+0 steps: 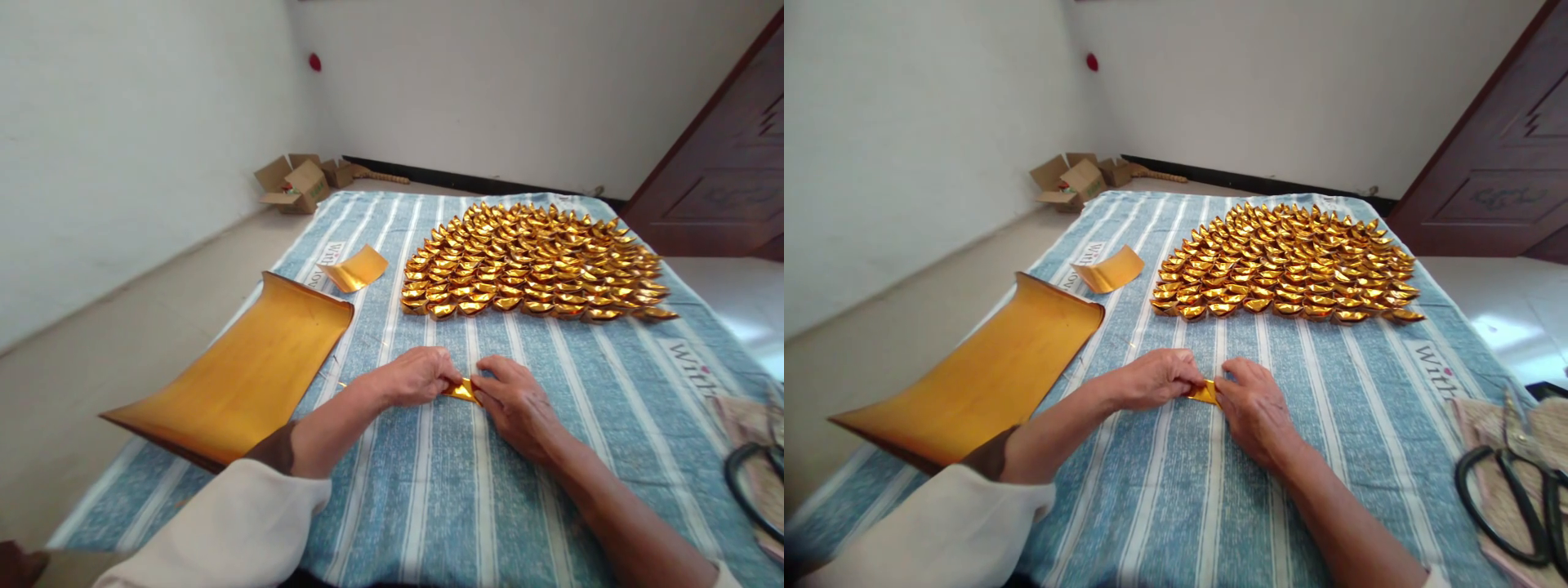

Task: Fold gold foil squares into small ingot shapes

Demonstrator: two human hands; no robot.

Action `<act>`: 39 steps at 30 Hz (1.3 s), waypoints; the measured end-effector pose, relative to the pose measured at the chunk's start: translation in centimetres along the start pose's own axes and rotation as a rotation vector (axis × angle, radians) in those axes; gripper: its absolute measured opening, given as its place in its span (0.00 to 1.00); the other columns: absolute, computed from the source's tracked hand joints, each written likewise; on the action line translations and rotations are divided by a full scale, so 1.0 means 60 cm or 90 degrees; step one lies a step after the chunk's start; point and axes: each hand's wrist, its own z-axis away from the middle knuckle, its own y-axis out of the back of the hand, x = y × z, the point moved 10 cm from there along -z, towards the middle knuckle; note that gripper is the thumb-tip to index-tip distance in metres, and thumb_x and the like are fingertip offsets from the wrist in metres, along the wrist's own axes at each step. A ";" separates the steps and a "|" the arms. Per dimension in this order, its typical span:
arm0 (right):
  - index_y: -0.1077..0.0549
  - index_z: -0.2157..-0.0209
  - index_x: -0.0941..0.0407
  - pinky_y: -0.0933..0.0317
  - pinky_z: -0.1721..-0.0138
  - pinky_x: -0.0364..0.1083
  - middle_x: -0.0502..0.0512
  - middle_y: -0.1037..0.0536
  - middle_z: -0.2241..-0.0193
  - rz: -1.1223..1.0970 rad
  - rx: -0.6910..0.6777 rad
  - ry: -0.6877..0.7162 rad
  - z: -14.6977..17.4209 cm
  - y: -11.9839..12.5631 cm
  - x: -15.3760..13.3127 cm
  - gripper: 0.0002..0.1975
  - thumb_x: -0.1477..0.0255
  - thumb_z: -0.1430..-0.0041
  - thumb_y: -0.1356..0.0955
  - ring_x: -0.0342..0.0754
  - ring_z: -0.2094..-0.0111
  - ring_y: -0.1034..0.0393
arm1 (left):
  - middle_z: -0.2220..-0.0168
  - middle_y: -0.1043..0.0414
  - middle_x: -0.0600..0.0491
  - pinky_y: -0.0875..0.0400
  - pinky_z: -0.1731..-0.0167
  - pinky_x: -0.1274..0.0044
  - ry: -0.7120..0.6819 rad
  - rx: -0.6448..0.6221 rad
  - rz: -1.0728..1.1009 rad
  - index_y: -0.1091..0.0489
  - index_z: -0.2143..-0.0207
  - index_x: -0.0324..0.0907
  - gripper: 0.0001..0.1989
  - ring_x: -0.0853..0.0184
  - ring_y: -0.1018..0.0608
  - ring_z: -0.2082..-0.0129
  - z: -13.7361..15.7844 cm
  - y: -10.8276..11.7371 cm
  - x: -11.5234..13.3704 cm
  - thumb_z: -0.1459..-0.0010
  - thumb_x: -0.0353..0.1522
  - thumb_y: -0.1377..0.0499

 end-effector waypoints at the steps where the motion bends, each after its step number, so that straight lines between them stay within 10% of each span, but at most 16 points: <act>1: 0.25 0.64 0.56 0.37 0.59 0.49 0.59 0.27 0.59 0.003 -0.001 0.003 0.000 -0.001 -0.001 0.10 0.75 0.37 0.38 0.50 0.57 0.34 | 0.71 0.29 0.56 0.36 0.67 0.81 -0.001 -0.007 0.003 0.25 0.70 0.43 0.13 0.69 0.27 0.68 -0.002 0.000 -0.001 0.48 0.20 0.45; 39: 0.24 0.59 0.50 0.39 0.51 0.56 0.60 0.30 0.50 0.032 -0.026 0.027 0.008 -0.017 0.004 0.11 0.71 0.36 0.38 0.56 0.47 0.38 | 0.75 0.28 0.59 0.38 0.71 0.83 -0.004 -0.090 0.063 0.22 0.66 0.43 0.15 0.73 0.29 0.74 -0.022 -0.003 -0.020 0.53 0.21 0.42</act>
